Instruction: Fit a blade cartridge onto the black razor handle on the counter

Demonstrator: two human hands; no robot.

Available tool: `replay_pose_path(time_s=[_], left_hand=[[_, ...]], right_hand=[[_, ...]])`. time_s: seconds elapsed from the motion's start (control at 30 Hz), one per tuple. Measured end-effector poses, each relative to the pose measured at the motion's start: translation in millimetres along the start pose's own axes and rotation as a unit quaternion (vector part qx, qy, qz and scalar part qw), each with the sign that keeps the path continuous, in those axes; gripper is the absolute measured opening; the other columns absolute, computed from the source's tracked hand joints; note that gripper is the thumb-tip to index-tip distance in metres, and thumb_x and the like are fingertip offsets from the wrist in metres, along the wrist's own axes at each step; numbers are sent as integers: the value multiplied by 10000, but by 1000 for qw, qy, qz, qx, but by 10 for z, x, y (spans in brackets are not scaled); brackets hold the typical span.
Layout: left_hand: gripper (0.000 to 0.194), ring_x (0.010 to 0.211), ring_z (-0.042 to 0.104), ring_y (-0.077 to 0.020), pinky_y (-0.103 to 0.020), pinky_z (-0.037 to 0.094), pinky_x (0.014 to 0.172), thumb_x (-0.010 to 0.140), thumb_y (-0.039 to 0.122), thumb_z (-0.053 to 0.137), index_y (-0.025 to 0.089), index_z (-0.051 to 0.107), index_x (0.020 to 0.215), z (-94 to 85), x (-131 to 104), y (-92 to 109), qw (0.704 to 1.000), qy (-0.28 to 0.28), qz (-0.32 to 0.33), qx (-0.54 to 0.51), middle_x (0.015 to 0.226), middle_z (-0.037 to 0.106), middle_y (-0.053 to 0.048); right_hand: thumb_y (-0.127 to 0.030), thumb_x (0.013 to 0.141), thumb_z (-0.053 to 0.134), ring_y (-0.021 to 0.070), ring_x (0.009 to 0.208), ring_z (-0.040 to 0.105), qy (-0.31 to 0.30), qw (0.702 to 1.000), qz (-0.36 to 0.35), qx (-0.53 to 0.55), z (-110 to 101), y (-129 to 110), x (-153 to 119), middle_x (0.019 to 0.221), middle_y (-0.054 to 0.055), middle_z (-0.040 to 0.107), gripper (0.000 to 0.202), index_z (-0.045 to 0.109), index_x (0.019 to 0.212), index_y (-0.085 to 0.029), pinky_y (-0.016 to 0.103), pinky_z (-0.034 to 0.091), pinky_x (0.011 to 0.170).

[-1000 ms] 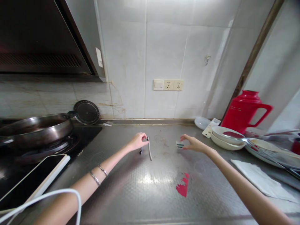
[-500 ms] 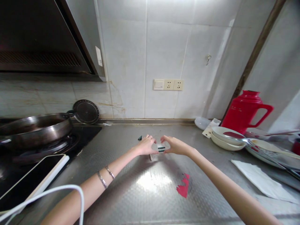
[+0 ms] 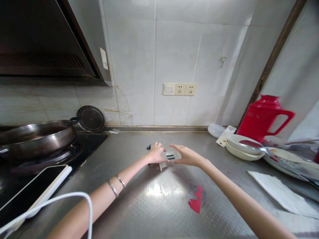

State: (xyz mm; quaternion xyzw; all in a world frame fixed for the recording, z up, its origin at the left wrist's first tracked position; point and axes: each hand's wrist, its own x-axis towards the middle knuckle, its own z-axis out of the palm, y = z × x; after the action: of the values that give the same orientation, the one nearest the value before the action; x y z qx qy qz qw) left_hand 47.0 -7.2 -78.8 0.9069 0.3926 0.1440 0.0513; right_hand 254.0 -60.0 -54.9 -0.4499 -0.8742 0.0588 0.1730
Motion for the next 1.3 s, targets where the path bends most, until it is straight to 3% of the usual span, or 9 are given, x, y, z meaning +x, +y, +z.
replay_pose_path(time_s=[0.13,0.37,0.7,1.1,1.2,1.3], left_hand=[[576,1026,410,-282,-360,358,876,599,636,609,223,644,998,58,82,-98,999,-14,-40,25,1001,490,-97],[505,1048,400,-288,-387,342,880,639,597,595,246,642,999,87,134,-194,995,-38,-83,39,1029,486,-97],[473,1037,396,-279,-385,336,864,639,589,591,253,635,969,76,96,-219,994,-56,-83,45,1045,463,-90],[439,1045,400,-281,-380,354,867,648,549,589,225,619,944,50,88,-202,994,-68,-70,49,1050,465,-92],[526,1050,409,-283,-383,357,877,640,578,589,207,592,1013,19,59,-219,995,-50,-78,36,1080,476,-104],[445,1045,438,-253,-358,362,887,709,511,556,198,589,1023,-17,-31,-293,994,22,-106,-1,1051,523,-94]], right_hand=[[-408,709,634,256,1227,409,13,1000,-5,-10,20,85,-55,1380,122,394,734,344,1355,-215,394,348,989],[-381,738,604,245,1232,408,6,1000,14,1,89,219,-189,1405,103,362,697,335,1367,-250,399,344,998],[-389,795,535,237,1223,419,19,1000,15,7,180,203,-254,1387,105,389,604,363,1355,-242,399,349,999],[-384,816,488,233,1208,432,29,999,29,26,268,205,-234,1346,101,439,638,262,1396,-245,387,360,985],[-401,841,437,236,1200,445,49,997,53,22,313,274,-212,1331,116,458,619,248,1400,-215,389,358,985],[-368,882,335,226,1212,436,85,991,100,5,371,433,-154,1318,137,472,554,267,1388,-152,383,335,1007]])
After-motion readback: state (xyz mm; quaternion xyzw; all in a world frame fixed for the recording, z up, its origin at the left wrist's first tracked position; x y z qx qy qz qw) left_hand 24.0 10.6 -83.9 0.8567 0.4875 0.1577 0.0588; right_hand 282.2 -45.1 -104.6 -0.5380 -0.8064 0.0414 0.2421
